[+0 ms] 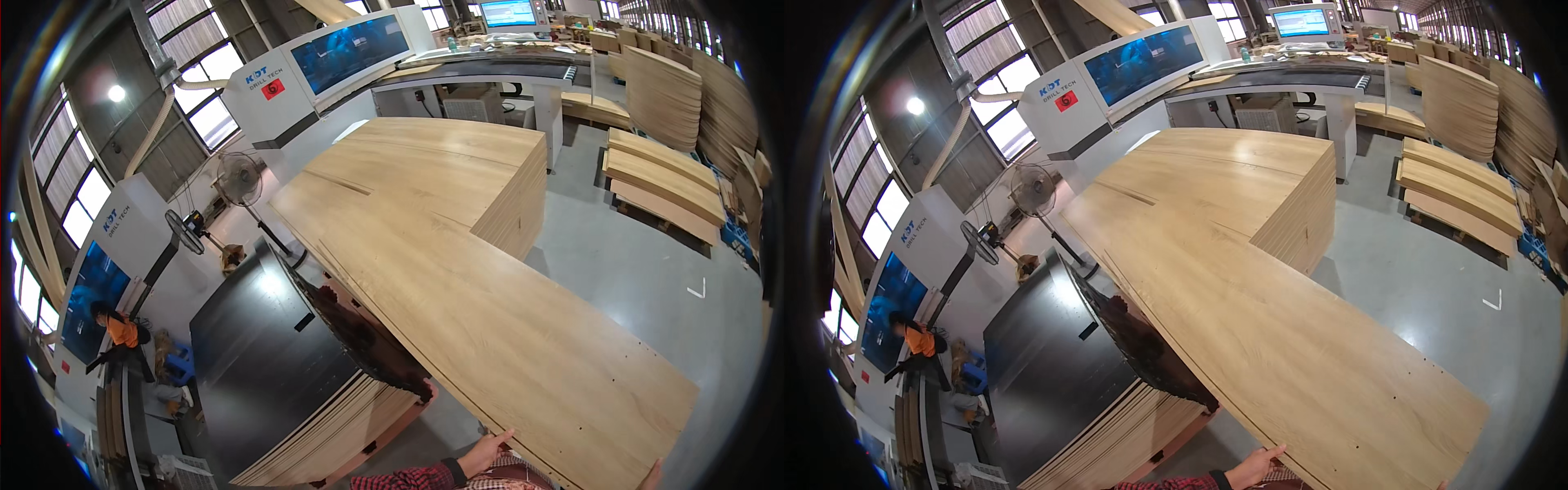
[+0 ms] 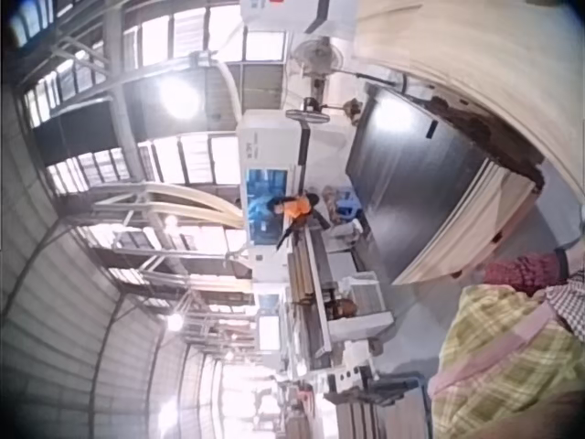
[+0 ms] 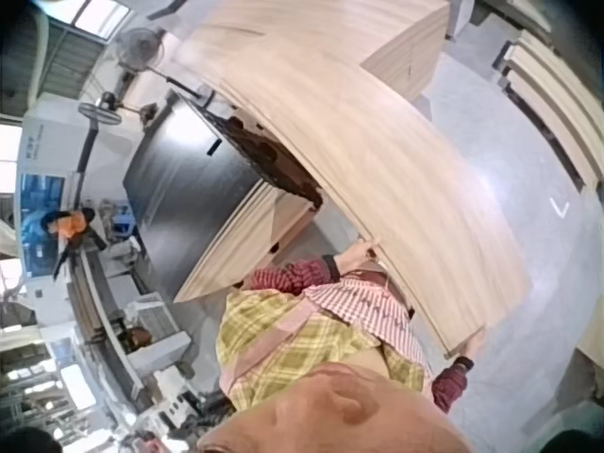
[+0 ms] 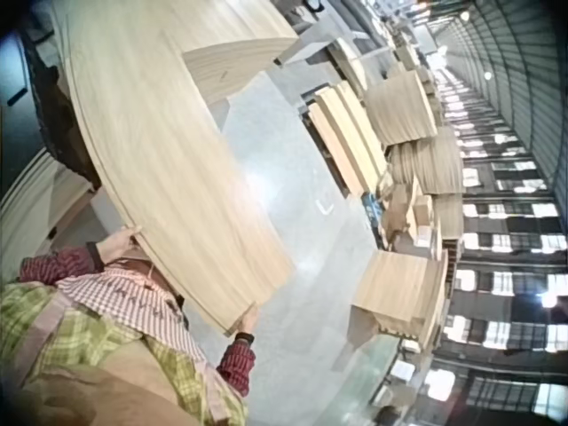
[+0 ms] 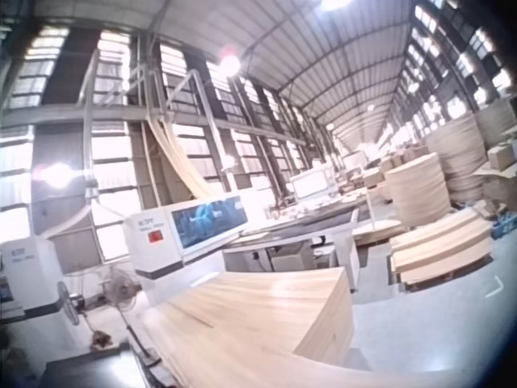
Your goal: The recorder is feeding curved wood panels into a drilling or edge-processing machine in a factory.
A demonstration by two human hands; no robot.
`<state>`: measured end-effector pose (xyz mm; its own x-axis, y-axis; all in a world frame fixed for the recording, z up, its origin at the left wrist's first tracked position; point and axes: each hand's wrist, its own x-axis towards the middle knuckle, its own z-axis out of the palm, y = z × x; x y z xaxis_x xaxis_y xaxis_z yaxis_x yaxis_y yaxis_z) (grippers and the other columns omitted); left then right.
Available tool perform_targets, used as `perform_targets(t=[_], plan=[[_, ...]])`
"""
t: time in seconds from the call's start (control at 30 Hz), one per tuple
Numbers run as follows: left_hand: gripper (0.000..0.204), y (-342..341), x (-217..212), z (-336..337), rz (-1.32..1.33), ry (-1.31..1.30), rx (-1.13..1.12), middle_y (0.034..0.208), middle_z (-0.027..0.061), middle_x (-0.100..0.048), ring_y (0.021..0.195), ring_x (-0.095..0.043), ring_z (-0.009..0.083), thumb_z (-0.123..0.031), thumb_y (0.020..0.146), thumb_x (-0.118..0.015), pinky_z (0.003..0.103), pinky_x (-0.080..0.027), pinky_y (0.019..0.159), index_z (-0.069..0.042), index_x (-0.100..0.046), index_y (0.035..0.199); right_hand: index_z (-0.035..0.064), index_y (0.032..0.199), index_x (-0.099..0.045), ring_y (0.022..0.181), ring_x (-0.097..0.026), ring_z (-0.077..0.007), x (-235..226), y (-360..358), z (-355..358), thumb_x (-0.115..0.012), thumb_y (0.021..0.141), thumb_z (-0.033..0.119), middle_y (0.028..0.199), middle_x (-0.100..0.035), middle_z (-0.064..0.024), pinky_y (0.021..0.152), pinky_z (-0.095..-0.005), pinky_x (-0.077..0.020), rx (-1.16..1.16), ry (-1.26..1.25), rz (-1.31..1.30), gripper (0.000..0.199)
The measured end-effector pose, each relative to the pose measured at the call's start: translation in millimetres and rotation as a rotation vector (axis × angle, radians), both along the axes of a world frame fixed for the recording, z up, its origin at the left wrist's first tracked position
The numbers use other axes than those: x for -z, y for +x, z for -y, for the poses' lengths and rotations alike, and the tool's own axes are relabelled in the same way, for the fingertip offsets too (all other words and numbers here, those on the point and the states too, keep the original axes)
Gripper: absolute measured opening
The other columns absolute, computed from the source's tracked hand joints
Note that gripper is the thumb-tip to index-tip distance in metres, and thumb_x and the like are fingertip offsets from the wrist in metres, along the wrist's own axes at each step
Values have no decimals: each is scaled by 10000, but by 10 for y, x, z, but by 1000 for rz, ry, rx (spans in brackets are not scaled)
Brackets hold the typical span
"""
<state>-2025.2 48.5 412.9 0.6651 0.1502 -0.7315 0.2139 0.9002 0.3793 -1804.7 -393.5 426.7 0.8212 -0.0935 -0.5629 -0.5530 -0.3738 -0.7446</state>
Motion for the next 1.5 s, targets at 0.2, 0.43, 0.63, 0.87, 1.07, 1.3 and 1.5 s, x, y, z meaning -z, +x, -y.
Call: perform_targets(t=[0.2, 0.43, 0.63, 0.87, 1.07, 1.3, 1.5], plan=[[307, -134, -52, -24, -23, 121, -94, 830, 37, -586, 740, -570, 129, -302, 846, -589, 266, -489, 621, -18, -527, 944, -38, 1293, -346, 1237, -296, -221, -109, -29, -299, -412, 906, 416, 1344, -344, -154, 1026, -351, -239, -52, 38, -18, 601], [283, -182, -231, -356, -98, 126, -82, 927, 57, -579, 783, -572, 151, -263, 870, -540, 273, -484, 653, -14, -508, 999, -52, 1282, -350, 1237, -293, -223, -333, 3, -894, -412, 908, 401, 1345, -340, -155, 1039, -342, -209, -83, 122, 64, 591], [492, -281, -35, -740, -247, 1044, -351, 1289, 165, -389, 1196, -373, 251, -191, 862, -483, 347, -298, 975, 25, -321, 1274, -8, 1308, -338, 1268, -244, -205, -239, 25, -1425, -418, 908, 385, 1376, -298, -149, 1054, -326, -167, 126, 230, -199, 567], [670, -230, -21, -1790, -614, 1613, -216, 1400, 277, -148, 1322, -120, 360, -212, 837, -471, 425, -120, 1061, 102, -143, 1330, -18, 1089, -476, 837, -565, -174, 125, 97, -2068, -356, 934, 357, 973, -573, -81, 702, -327, -465, -315, 389, -70, 423], [667, -280, -138, -2753, -1009, 1661, -118, 1423, 230, -135, 1333, -44, 361, -295, 836, -462, 482, -68, 1051, 95, -218, 1319, -13, 891, -538, 502, -535, -149, -187, 76, -3067, -347, 936, 335, 650, -563, -63, 455, -276, -438, -713, 258, -65, 400], [658, -462, -90, -4036, -989, 1534, -59, 1422, 227, -142, 1333, -59, 357, -318, 861, -443, 450, -108, 1057, 89, -210, 1324, -44, 831, -559, 477, -562, -145, -379, 231, -4176, -403, 904, 309, 582, -577, -82, 445, -259, -448, -1031, 42, -238, 393], [635, -641, 108, -4935, -521, 1172, -563, 1422, 228, -149, 1318, -173, 321, -271, 908, -405, 320, -155, 1060, 45, -98, 1366, -42, 801, -577, 495, -575, -142, -388, 244, -5129, -403, 891, 363, 602, -598, -80, 465, -258, -461, -1182, 28, -349, 450]])
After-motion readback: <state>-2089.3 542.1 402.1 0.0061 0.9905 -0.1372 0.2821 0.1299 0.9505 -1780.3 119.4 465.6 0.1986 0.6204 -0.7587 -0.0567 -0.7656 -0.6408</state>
